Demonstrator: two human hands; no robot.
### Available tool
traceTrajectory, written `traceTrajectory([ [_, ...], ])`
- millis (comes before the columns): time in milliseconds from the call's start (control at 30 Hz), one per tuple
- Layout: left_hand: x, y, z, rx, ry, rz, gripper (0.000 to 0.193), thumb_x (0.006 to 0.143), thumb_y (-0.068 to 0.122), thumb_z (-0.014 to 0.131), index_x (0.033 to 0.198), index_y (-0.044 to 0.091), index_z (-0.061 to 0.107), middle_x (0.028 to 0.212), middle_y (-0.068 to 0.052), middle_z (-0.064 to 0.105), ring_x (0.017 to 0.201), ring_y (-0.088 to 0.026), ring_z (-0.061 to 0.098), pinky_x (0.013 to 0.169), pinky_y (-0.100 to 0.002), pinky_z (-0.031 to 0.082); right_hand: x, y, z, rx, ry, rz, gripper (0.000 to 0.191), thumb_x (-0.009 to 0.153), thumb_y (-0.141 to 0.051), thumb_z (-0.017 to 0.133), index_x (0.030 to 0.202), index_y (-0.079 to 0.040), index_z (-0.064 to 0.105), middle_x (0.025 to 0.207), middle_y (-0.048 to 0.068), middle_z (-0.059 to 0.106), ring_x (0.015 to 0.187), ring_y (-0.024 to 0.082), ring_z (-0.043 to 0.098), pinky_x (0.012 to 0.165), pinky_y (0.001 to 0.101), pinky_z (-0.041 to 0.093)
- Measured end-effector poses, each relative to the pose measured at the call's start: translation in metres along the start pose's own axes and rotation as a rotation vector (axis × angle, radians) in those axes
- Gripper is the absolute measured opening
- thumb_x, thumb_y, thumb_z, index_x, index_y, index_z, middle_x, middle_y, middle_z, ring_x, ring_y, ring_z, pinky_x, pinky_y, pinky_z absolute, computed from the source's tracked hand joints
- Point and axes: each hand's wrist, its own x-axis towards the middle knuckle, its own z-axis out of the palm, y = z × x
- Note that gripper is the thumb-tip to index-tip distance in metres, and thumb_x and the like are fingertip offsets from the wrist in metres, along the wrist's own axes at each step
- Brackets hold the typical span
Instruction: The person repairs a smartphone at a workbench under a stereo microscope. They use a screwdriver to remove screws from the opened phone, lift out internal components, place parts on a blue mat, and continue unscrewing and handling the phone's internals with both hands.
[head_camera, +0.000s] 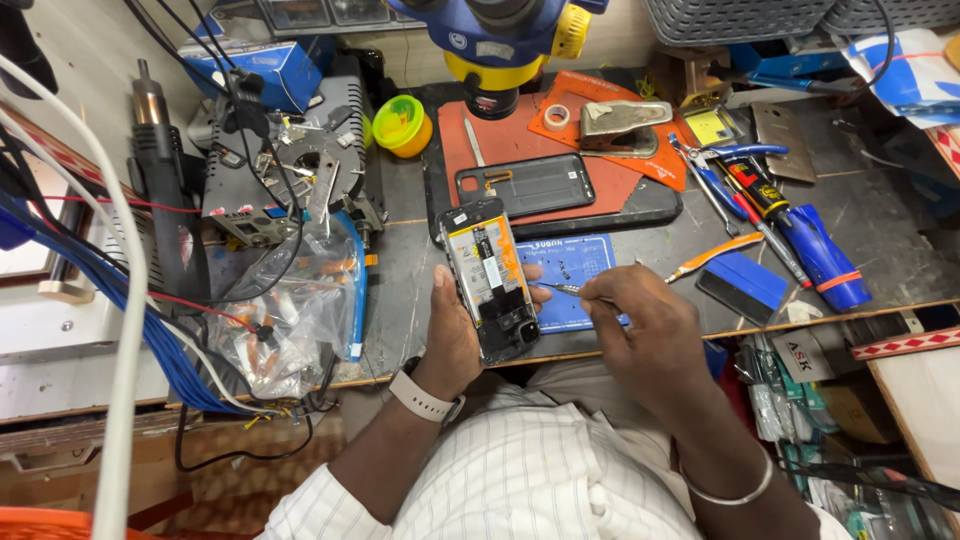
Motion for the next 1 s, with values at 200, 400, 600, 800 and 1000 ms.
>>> traceTrajectory([
  [200,-0.001,-0.003,0.001,0.081,0.016,-0.020,0.093,0.101,0.076,0.026,0.148,-0.003,0.044,0.129,-0.026,0.065,0.114,-0.033,0.068,0.100,-0.045,0.057,-0.003,-0.005,0.000,-0.009,0.039,-0.122,0.009,0.086,0.000,0.074,0.094,-0.003,0.069,0.092,0.012,0.072,0.084,0.027,0.072,0.073,0.0354,0.057],
  [400,-0.002,-0.003,0.003,0.065,0.068,-0.041,0.092,0.099,0.075,0.026,0.146,-0.001,0.045,0.128,-0.024,0.066,0.113,-0.032,0.069,0.100,-0.045,0.057,-0.018,-0.009,-0.010,-0.050,0.084,-0.078,0.006,0.089,-0.004,0.074,0.094,-0.003,0.070,0.085,0.012,0.070,0.073,0.024,0.070,0.063,0.0341,0.054],
  [600,-0.003,0.001,0.010,0.064,0.067,0.026,0.088,0.101,0.074,0.029,0.142,-0.001,0.048,0.125,-0.023,0.066,0.112,-0.031,0.069,0.099,-0.044,0.057,-0.034,-0.010,-0.014,-0.016,0.036,0.035,0.010,0.087,-0.010,0.077,0.090,-0.003,0.071,0.072,0.009,0.068,0.052,0.015,0.064,0.047,0.0288,0.048],
  [800,-0.004,0.000,0.014,0.023,0.089,0.043,0.084,0.101,0.073,0.032,0.142,0.001,0.048,0.123,-0.022,0.066,0.111,-0.030,0.069,0.099,-0.044,0.057,-0.039,-0.004,-0.012,0.016,0.025,0.006,0.011,0.086,-0.009,0.076,0.091,-0.002,0.070,0.073,0.009,0.068,0.052,0.013,0.063,0.046,0.0279,0.048],
  [1000,-0.003,0.001,0.016,0.051,0.109,0.048,0.083,0.101,0.071,0.031,0.141,0.001,0.048,0.121,-0.022,0.067,0.109,-0.029,0.070,0.098,-0.043,0.058,-0.034,-0.009,-0.013,-0.034,0.007,-0.027,0.011,0.084,-0.007,0.077,0.090,-0.001,0.070,0.073,0.010,0.067,0.052,0.018,0.063,0.048,0.0312,0.048],
])
